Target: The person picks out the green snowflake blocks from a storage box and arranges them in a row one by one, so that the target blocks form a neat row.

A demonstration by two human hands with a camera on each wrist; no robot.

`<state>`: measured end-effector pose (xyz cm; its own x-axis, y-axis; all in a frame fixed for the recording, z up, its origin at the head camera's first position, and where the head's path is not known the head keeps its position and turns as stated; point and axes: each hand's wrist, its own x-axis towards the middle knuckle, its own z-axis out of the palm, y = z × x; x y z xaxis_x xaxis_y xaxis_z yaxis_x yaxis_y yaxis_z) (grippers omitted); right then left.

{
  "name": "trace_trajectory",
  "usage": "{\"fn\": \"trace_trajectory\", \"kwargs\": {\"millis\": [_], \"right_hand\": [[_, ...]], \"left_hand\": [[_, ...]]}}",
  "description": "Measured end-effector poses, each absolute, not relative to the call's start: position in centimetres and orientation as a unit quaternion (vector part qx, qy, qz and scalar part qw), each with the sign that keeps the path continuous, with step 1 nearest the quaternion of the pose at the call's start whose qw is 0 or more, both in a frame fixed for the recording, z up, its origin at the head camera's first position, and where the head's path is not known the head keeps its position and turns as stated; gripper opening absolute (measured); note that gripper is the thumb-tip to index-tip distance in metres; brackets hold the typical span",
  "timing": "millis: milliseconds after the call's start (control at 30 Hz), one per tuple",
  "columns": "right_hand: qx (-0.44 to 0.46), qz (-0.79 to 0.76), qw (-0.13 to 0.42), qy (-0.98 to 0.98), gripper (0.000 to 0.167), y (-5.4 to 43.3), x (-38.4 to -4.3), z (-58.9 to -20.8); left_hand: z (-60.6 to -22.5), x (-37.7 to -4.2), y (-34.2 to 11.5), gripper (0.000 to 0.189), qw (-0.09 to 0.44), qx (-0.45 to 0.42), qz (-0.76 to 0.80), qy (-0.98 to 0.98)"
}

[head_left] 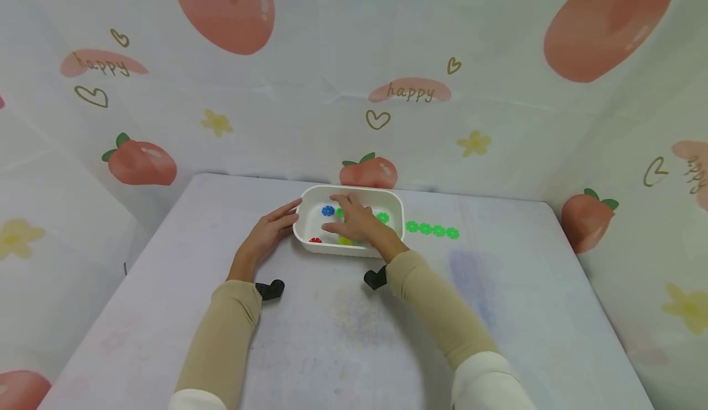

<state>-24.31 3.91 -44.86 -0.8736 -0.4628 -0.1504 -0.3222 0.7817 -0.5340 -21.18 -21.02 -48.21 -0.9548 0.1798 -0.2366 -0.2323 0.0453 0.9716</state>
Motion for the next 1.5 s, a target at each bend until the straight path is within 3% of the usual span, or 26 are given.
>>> {"fn": "trace_trajectory", "kwargs": {"millis": [1000,1300,1500], "right_hand": [[-0.21,-0.309,0.123,0.92,0.058,4.0,-24.8,-46.0],[-0.198,-0.344,0.111,0.911,0.018,4.3,-24.6,-45.9],[-0.171,-0.392,0.101,0.898,0.01,4.8,-24.6,-45.3]], "left_hand": [[-48.0,-21.2,-20.7,0.052,0.145,-0.013,0.686,0.713],[-47.9,-21.3,-20.6,0.051,0.149,-0.03,0.695,0.703],[-47.9,-21.0,-20.7,0.052,0.147,-0.035,0.695,0.703]]}}
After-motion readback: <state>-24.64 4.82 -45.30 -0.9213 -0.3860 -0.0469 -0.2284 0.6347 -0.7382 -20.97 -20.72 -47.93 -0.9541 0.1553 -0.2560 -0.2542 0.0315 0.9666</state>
